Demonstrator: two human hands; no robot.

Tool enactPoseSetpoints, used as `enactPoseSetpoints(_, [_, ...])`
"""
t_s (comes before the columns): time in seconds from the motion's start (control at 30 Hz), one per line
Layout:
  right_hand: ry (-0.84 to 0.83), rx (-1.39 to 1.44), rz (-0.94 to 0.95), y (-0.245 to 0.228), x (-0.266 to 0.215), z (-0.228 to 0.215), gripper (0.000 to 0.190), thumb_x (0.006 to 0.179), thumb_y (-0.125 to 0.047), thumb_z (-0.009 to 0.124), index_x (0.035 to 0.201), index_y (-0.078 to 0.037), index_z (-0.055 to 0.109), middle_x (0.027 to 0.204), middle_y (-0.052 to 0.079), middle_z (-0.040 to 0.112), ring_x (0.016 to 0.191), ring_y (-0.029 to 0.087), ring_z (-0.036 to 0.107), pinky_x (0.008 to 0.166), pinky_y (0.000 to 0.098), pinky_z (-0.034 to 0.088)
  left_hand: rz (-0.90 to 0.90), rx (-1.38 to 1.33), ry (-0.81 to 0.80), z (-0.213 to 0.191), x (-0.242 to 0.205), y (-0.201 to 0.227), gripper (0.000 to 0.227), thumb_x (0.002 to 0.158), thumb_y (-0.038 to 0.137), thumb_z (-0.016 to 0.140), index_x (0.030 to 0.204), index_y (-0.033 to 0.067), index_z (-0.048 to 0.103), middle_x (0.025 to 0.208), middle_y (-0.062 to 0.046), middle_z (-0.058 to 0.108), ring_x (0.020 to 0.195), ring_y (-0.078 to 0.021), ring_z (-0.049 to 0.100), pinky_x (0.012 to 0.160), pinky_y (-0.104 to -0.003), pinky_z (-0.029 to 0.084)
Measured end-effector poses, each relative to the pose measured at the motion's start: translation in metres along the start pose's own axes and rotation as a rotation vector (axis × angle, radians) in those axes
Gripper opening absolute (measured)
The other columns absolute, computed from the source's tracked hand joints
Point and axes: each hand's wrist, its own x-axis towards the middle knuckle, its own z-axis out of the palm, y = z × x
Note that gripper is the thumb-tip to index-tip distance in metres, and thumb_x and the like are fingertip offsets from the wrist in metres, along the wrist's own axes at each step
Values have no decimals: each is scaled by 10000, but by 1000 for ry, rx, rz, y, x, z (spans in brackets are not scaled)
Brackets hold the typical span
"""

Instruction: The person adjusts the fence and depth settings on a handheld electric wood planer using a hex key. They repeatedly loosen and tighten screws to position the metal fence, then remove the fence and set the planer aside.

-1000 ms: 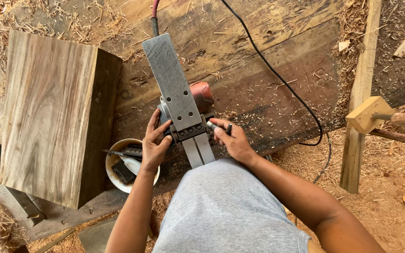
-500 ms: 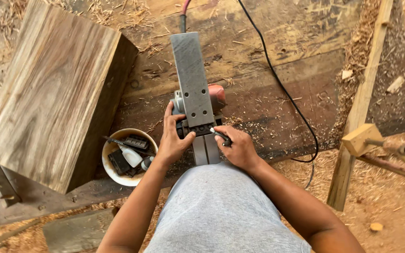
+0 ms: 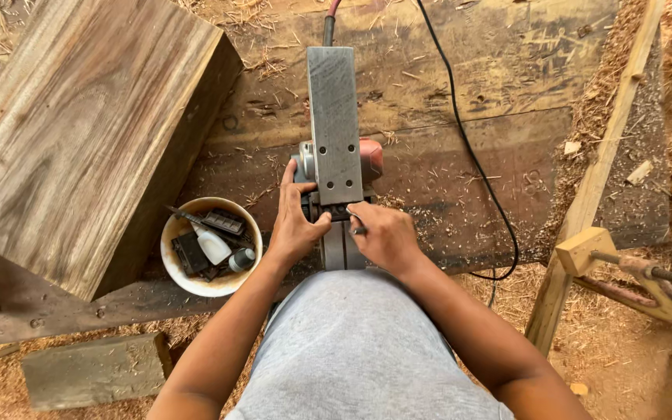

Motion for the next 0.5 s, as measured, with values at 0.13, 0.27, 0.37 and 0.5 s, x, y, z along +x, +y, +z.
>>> enactPoseSetpoints(0.13, [146,103,-109,-4,2,-9,206,884,-78,726,1087,-50,708,996,127,762,864,298,754,766,368,596,21,-31,-53,-8,2,2,643,780,174,797,1324,59,474,1709,-231,86,1588,-424,156,1232,-499,285])
enactPoseSetpoints(0.27, [163,181,-44,-8,0,-10,207,914,-82,710,1117,-49,687,1001,118,762,859,267,764,768,353,600,11,-97,-176,-23,0,-2,704,750,167,770,1379,77,467,1721,-206,29,1597,-412,103,1229,-495,283])
enactPoseSetpoints(0.37, [134,183,5,-8,-4,-6,213,907,-94,712,1114,-50,690,981,117,762,834,265,763,749,354,597,25,-102,-204,-27,0,-4,754,724,146,717,1424,74,448,1725,-188,14,1601,-405,89,1243,-499,261])
enactPoseSetpoints(0.5, [85,156,37,-5,-7,-1,237,884,-108,725,1111,-48,693,954,126,757,809,275,760,727,364,592,1,-119,-204,-25,0,-7,735,717,143,686,1414,75,464,1739,-174,20,1607,-399,97,1245,-496,261])
